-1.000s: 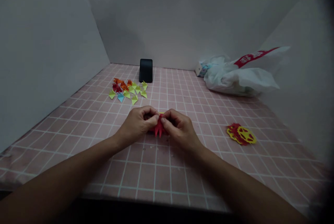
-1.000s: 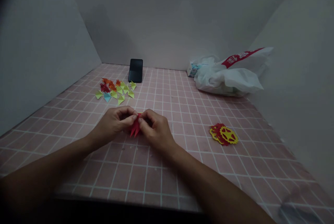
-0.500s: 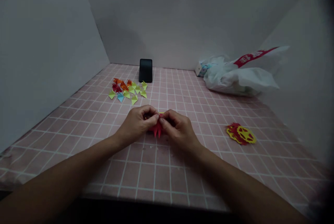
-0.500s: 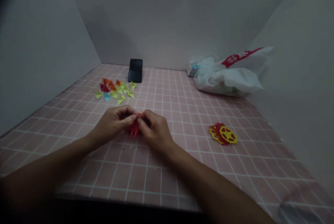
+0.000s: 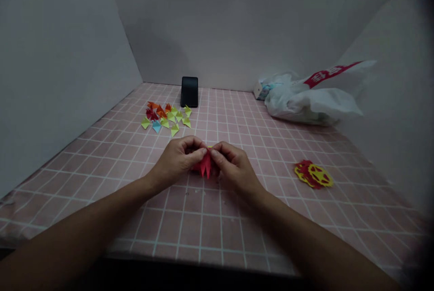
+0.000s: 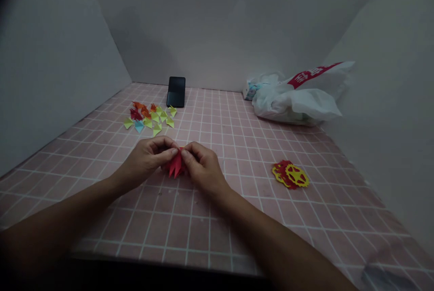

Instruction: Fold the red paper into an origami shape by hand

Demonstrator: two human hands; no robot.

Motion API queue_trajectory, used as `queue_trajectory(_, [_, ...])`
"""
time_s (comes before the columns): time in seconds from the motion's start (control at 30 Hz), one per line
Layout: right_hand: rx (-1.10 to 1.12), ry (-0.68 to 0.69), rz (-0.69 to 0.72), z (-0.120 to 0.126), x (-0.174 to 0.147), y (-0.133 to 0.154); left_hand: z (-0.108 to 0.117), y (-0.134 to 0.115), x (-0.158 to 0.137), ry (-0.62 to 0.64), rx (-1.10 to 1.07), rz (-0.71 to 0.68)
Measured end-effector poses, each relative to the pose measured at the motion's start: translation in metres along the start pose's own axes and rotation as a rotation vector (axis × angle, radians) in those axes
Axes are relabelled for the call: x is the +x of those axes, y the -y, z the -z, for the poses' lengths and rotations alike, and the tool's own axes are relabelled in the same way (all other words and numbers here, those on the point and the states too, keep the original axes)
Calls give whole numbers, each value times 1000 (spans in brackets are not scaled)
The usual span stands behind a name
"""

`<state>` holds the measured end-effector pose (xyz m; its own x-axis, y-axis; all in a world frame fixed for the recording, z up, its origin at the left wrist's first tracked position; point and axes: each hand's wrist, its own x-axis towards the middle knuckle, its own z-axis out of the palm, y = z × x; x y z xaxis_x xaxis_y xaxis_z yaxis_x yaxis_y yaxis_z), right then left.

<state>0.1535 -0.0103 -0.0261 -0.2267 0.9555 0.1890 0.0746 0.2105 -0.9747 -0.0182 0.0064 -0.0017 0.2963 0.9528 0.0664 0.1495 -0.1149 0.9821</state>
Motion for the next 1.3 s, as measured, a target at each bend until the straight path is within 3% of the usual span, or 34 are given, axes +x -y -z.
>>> queue_trajectory(0.2, [260,40,-156,-1,0,1,0,0,-1,-12,22,-35])
queue_trajectory(0.6, [431,122,-258,3,3,-5,2,2,0,-9,49,-68])
queue_trajectory(0.9, [432,127,-269,4,5,-7,1,4,-2,-6,57,-97])
queue_trajectory(1.3, [305,89,-215,1,4,-3,-1,6,-2,-113,281,-206])
